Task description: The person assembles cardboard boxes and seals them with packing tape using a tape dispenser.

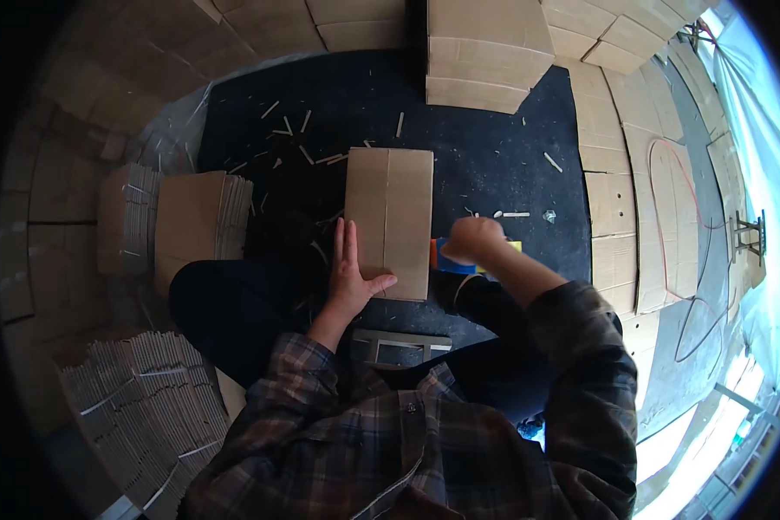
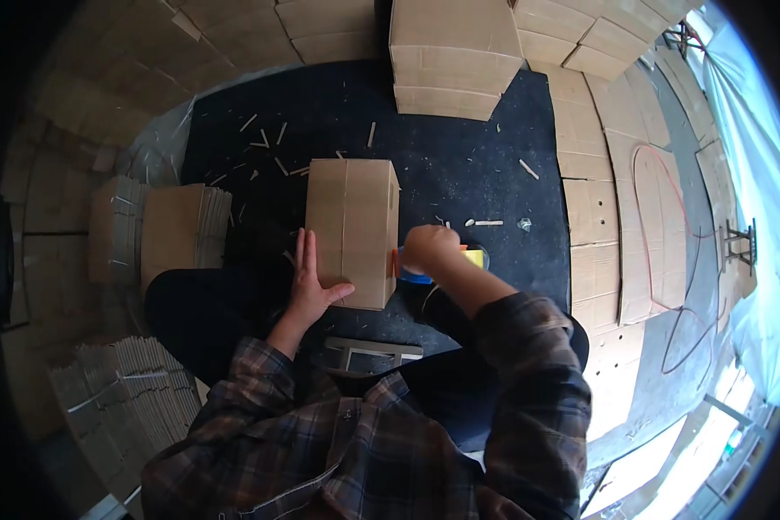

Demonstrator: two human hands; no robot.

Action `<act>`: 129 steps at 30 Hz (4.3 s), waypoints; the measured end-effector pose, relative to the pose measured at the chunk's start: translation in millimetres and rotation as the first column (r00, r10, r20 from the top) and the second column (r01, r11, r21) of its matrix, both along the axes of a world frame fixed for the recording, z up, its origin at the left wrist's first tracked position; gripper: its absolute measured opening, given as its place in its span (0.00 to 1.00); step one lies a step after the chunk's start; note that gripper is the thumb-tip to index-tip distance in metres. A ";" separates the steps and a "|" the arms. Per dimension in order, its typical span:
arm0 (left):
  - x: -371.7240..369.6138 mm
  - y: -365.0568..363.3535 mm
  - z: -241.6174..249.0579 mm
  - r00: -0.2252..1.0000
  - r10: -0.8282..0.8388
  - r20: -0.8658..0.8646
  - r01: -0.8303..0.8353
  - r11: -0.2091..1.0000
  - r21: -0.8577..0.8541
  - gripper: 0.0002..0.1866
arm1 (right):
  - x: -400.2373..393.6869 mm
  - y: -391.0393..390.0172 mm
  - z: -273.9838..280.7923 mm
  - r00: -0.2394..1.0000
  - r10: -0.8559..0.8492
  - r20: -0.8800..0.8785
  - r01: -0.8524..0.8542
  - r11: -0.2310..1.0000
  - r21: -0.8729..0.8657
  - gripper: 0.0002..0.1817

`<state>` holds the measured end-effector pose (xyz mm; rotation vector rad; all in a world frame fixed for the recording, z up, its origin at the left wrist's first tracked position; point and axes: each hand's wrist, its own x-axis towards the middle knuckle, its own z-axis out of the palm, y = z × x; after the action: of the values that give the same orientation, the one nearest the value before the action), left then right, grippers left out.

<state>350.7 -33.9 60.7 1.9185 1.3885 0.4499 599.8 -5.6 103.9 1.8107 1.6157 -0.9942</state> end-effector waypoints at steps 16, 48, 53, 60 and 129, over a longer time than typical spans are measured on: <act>-21.8 59.6 -44.4 0.607 0.643 0.468 0.095 0.526 -0.845 0.48 | -8.5 12.7 -97.3 0.990 -0.112 0.089 0.088 0.967 0.240 0.23; -11.6 -43.5 -3.1 0.419 0.898 0.133 -0.068 0.178 -0.982 0.43 | 27.8 127.4 -7.5 0.969 0.175 0.176 -0.241 0.835 0.494 0.25; -11.3 15.7 -10.4 0.629 0.746 0.217 -0.442 0.573 -0.690 0.34 | 66.0 59.1 24.5 0.988 -0.029 0.149 -0.037 0.909 0.415 0.23; -15.7 107.1 -22.1 0.929 0.336 0.153 -0.293 0.923 -0.248 0.29 | 59.2 1.3 28.2 0.957 -0.226 0.179 0.192 0.963 0.188 0.25; -58.8 117.7 -16.5 0.521 0.759 0.390 -0.646 0.649 -0.402 0.09 | -73.3 67.4 125.7 0.931 -0.200 -0.306 0.231 0.970 0.070 0.33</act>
<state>291.9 83.9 44.2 0.8365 1.6898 1.0906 526.4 61.8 229.6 2.0209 1.6934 -1.3603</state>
